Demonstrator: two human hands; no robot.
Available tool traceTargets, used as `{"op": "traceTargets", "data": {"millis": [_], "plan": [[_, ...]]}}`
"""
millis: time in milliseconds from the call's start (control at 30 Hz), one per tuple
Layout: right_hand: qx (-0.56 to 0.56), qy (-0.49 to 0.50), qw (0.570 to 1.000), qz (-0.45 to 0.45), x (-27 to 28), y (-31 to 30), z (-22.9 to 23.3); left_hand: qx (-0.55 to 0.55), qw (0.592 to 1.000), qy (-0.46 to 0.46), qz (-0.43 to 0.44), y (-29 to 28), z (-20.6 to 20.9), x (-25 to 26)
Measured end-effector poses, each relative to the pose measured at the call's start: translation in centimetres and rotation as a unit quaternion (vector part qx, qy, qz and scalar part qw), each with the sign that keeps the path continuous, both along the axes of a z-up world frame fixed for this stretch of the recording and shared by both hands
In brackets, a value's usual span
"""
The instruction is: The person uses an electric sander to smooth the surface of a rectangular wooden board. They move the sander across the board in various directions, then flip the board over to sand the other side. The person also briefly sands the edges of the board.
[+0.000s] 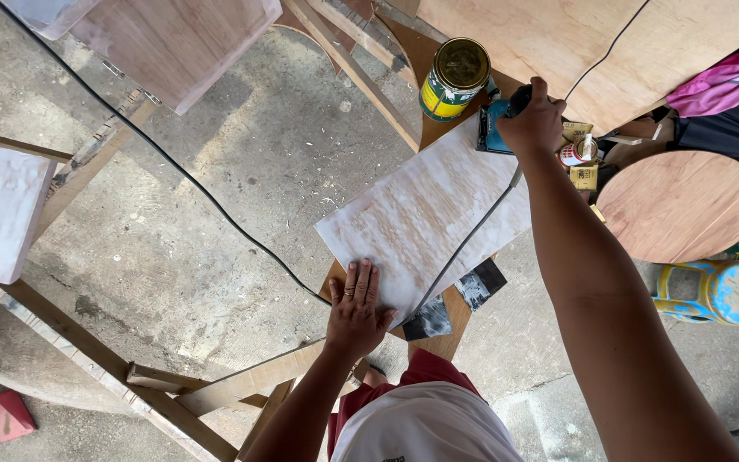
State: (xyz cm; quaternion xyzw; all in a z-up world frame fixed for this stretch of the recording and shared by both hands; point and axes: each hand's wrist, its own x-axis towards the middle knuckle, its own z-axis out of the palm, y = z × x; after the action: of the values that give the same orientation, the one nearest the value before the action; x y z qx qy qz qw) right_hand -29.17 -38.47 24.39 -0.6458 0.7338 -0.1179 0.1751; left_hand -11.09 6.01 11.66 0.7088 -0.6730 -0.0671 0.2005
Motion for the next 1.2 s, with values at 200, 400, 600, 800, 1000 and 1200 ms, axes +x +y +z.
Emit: {"op": "traceTargets", "data": {"millis": [200, 400, 600, 800, 1000, 1200], "plan": [[0.002, 0.000, 1.000, 0.006, 1.2, -0.1, 0.5, -0.012, 1.000, 0.028, -0.001, 0.0, 0.4, 0.1], [-0.025, 0.027, 0.994, 0.102, 2.5, 5.2, 0.7, 0.103, 0.995, 0.000, 0.015, -0.2, 0.1, -0.2], [-0.019, 0.012, 0.977, 0.211, 3.9, 9.1, 0.1, 0.140, 0.990, 0.028, 0.014, -0.1, 0.6, -0.2], [-0.030, 0.013, 0.982, 0.188, 7.2, 10.7, -0.3, 0.140, 0.990, 0.022, 0.017, -0.4, 0.5, -0.5], [0.011, 0.008, 0.961, 0.276, 12.6, 17.9, -0.8, 0.175, 0.984, 0.012, 0.005, -0.7, -0.4, -0.6], [0.047, 0.004, 0.930, 0.365, 17.3, 24.1, -0.5, 0.159, 0.987, -0.013, -0.011, 0.9, -2.8, -1.5]]}}
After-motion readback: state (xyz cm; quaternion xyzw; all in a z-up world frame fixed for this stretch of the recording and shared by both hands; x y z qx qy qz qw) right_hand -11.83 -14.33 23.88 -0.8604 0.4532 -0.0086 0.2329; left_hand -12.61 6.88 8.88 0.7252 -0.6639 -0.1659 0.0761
